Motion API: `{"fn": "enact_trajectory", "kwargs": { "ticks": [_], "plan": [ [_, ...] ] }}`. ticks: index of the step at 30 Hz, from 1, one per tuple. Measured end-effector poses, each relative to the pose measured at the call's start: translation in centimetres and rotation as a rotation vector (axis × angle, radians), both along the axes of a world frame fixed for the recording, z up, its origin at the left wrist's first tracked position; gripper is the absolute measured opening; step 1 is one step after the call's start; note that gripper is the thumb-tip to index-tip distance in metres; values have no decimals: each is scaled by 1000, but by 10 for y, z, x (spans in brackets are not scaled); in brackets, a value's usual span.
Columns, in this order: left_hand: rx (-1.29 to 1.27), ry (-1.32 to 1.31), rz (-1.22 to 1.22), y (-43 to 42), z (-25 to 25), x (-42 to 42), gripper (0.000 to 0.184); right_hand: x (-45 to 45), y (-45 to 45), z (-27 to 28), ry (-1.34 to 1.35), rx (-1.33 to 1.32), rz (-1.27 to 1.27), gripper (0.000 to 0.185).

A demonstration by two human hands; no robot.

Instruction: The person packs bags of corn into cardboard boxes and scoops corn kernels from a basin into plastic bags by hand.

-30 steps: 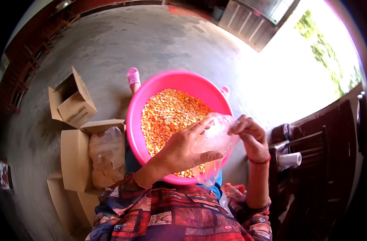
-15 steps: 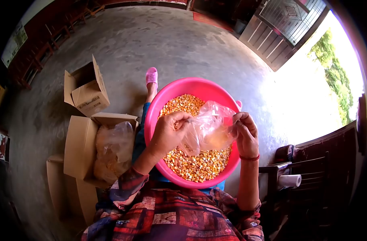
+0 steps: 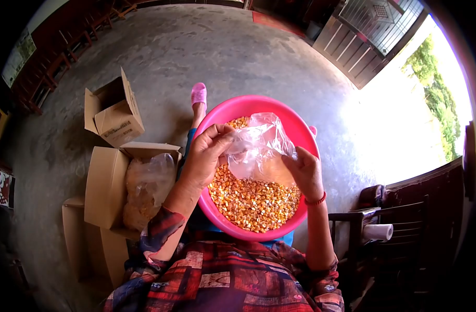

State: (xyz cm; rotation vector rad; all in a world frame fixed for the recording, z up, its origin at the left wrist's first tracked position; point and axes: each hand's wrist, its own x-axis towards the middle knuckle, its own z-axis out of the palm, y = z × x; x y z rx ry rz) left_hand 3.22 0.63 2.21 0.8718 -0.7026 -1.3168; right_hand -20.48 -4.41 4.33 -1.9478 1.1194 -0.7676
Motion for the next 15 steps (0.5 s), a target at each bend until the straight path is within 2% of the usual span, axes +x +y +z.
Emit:
{"fn": "enact_trajectory", "kwargs": {
  "ticks": [2, 3, 5, 8, 10, 11, 13, 15],
  "plan": [
    [-80, 172, -32, 0, -7, 3, 14, 2, -9, -18, -386, 74, -31, 24],
    [-79, 173, -29, 1, -8, 4, 14, -2, -9, -21, -593, 237, -13, 19],
    [-17, 357, -76, 3, -2, 7, 18, 3, -7, -10, -827, 410, -61, 17],
    [27, 313, -109, 5, 8, 8, 21, 10, -8, -6, -911, 449, -79, 18],
    [37, 122, -183, 8, 18, 6, 22, 14, -10, -9, -963, 458, -99, 18],
    [39, 124, -182, 9, 17, 4, 22, 14, -10, -8, -962, 460, -100, 18],
    [-236, -745, -17, 10, 15, -2, 25, 16, -9, -6, -981, 520, -179, 19],
    [-238, -806, 39, 8, 9, -1, 22, 9, -9, -13, -984, 543, -191, 17]
  ]
}}
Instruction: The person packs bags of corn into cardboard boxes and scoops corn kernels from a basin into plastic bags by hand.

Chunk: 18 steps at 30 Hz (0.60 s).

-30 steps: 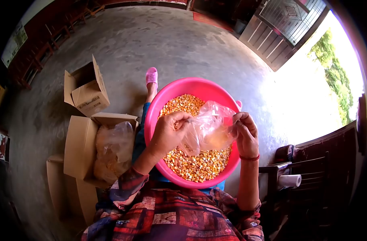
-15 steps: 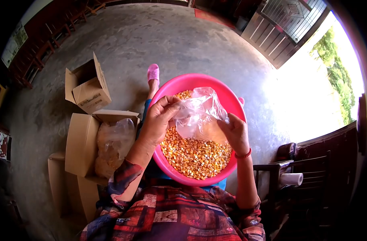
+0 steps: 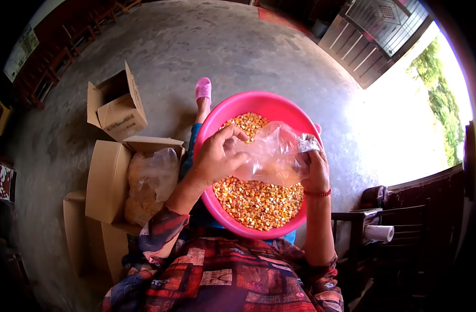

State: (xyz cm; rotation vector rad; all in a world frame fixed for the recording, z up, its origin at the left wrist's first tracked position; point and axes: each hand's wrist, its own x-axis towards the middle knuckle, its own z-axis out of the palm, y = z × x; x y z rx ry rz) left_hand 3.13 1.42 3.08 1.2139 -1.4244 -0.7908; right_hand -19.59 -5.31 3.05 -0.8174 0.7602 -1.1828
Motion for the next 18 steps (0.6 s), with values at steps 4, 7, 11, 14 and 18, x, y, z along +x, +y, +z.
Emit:
{"fn": "enact_trajectory", "kwargs": {
  "ticks": [4, 7, 11, 14, 18],
  "plan": [
    [66, 382, 56, -16, -21, 11, 7, -12, 17, 14, 330, 1, 363, 21],
    [49, 574, 51, -23, -22, 16, 10, -20, 24, 15, 485, -82, 597, 16],
    [33, 453, 18, -25, -21, 20, 24, -24, 15, 15, 410, -96, 307, 21],
    [-32, 340, 29, -19, 8, 10, 49, -16, 10, 18, 422, -102, 172, 26],
    [-247, -134, 115, -26, 10, -21, 86, -8, 13, 30, 420, -197, 275, 28]
  ]
}}
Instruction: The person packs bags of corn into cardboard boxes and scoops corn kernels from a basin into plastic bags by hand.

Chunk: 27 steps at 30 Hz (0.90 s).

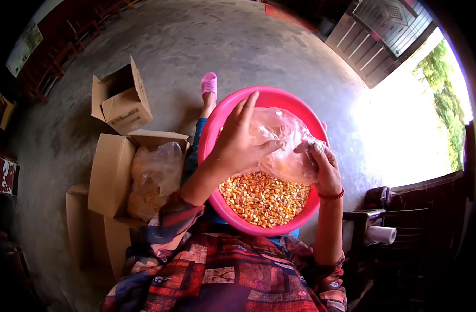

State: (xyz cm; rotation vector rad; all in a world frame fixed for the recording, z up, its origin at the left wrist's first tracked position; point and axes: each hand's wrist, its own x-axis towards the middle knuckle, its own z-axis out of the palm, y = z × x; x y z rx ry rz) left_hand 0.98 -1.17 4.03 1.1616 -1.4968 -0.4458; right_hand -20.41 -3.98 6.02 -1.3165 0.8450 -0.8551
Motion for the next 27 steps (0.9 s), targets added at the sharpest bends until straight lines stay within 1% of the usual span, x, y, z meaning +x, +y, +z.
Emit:
{"fn": "enact_trajectory", "kwargs": {
  "ticks": [1, 2, 3, 4, 5, 6, 7, 8, 9, 10, 11, 12, 13, 14, 16, 17, 18, 19, 20, 21, 22, 24, 25, 26, 27],
  "plan": [
    [-115, -184, 91, -4, -6, -1, 91, 1, 2, 4, -21, -26, 13, 29],
    [-114, -184, 92, -9, -12, -1, 91, 1, 4, 8, -43, -52, 25, 29],
    [114, -155, 62, -13, -17, -2, 82, -9, 2, 12, -103, -52, 73, 28],
    [341, -124, 30, -17, -18, -2, 73, -10, 3, 13, -89, -81, -68, 28],
    [245, -266, 49, -18, -15, 2, 46, -14, 0, 14, -127, -94, -146, 29],
    [246, -266, 48, -21, -17, 7, 46, -17, -4, 15, -165, -106, -224, 29],
    [300, -109, -18, -24, -22, 10, 33, -16, -5, 19, -161, -102, -326, 30],
    [352, 50, -83, -29, -28, 12, 21, -28, -13, 18, -70, -139, -288, 31],
    [291, 322, -204, -37, -34, 11, 15, -29, -16, 16, -118, -90, -323, 29],
    [289, 323, -205, -37, -26, 9, 15, -29, -20, 13, -167, -43, -355, 26],
    [403, 619, -303, -35, -12, 9, 15, -32, -25, 8, -167, -45, -354, 26],
    [514, 917, -399, -35, -3, 8, 14, -36, -31, 0, -78, -90, -364, 26],
    [435, 944, -432, -46, -11, 5, 17, -37, -36, -10, 11, -135, -374, 26],
    [433, 943, -433, -53, -14, 0, 17, -35, -40, -20, -23, -115, -429, 23],
    [422, 863, -287, -66, -18, -9, 17, -33, -46, -32, 40, -257, -382, 19],
    [392, 771, -253, -74, -25, -11, 17, -36, -51, -38, 99, -299, -363, 18],
    [387, 772, -258, -88, -43, -11, 17, -39, -55, -40, 101, -306, -365, 18],
    [331, 484, -186, -105, -66, -10, 17, -38, -56, -38, 94, -363, -379, 21],
    [275, 199, -110, -111, -68, -10, 18, -31, -54, -32, 89, -418, -390, 26],
    [266, 68, 26, -116, -71, -14, 17, -32, -47, -19, 486, -481, -500, 38],
    [261, 72, 28, -117, -66, -17, 17, -25, -42, -8, 487, -488, -498, 38],
    [377, -73, 39, -120, -60, -20, 14, -9, -34, 10, 760, -1263, -705, 44],
    [379, -125, 46, -122, -62, -24, 12, -1, -28, 18, 678, -1247, -683, 39],
    [380, -122, 48, -123, -65, -24, 12, 7, -22, 24, 605, -1205, -642, 26],
    [359, -138, 40, -121, -67, -25, 12, 11, -22, 21, 571, -1101, -450, 20]
  ]
}}
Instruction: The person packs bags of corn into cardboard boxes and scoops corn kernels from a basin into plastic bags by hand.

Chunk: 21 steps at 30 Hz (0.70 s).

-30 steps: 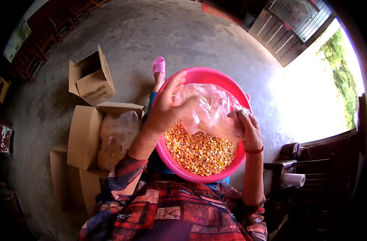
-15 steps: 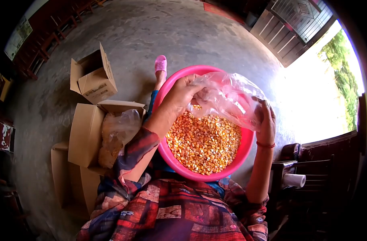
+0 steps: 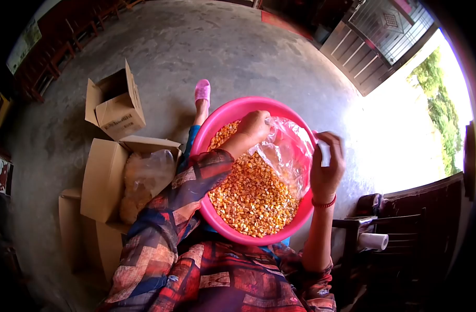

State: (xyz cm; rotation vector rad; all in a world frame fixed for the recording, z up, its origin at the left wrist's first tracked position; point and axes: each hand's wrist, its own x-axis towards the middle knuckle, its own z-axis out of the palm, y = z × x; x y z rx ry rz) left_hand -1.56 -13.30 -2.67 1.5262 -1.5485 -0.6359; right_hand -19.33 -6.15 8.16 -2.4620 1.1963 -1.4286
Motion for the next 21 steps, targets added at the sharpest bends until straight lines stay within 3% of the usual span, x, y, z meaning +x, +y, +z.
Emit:
{"fn": "enact_trajectory", "kwargs": {
  "ticks": [3, 7, 9, 11, 13, 15, 17, 18, 21],
  "plan": [
    [-61, 2, -30, 2, -10, -2, 13, 14, -3, -19, 174, 473, 218, 15],
    [26, 179, -85, -2, -9, -7, 12, 17, -42, -92, 177, 308, 152, 25],
    [-165, 387, -111, -4, -22, -17, 11, 22, -48, -108, 248, 342, 173, 29],
    [-120, 340, -75, 4, -4, -21, 9, 13, -60, -125, 342, 661, 278, 29],
    [-243, 223, 9, 17, 14, -19, 16, -1, -71, -126, 754, 558, 166, 28],
    [-252, 205, 80, 20, 19, -22, 41, -8, -75, -123, 686, 488, 149, 25],
    [-255, -5, 91, 41, 48, -15, 53, 29, -52, -92, 570, 183, 34, 29],
    [-539, 7, 145, 40, 42, -24, 53, 57, -37, -71, 530, 84, 1, 30],
    [-836, -192, -21, 42, 47, -49, 43, 60, -5, -60, 488, 68, 93, 32]
  ]
}}
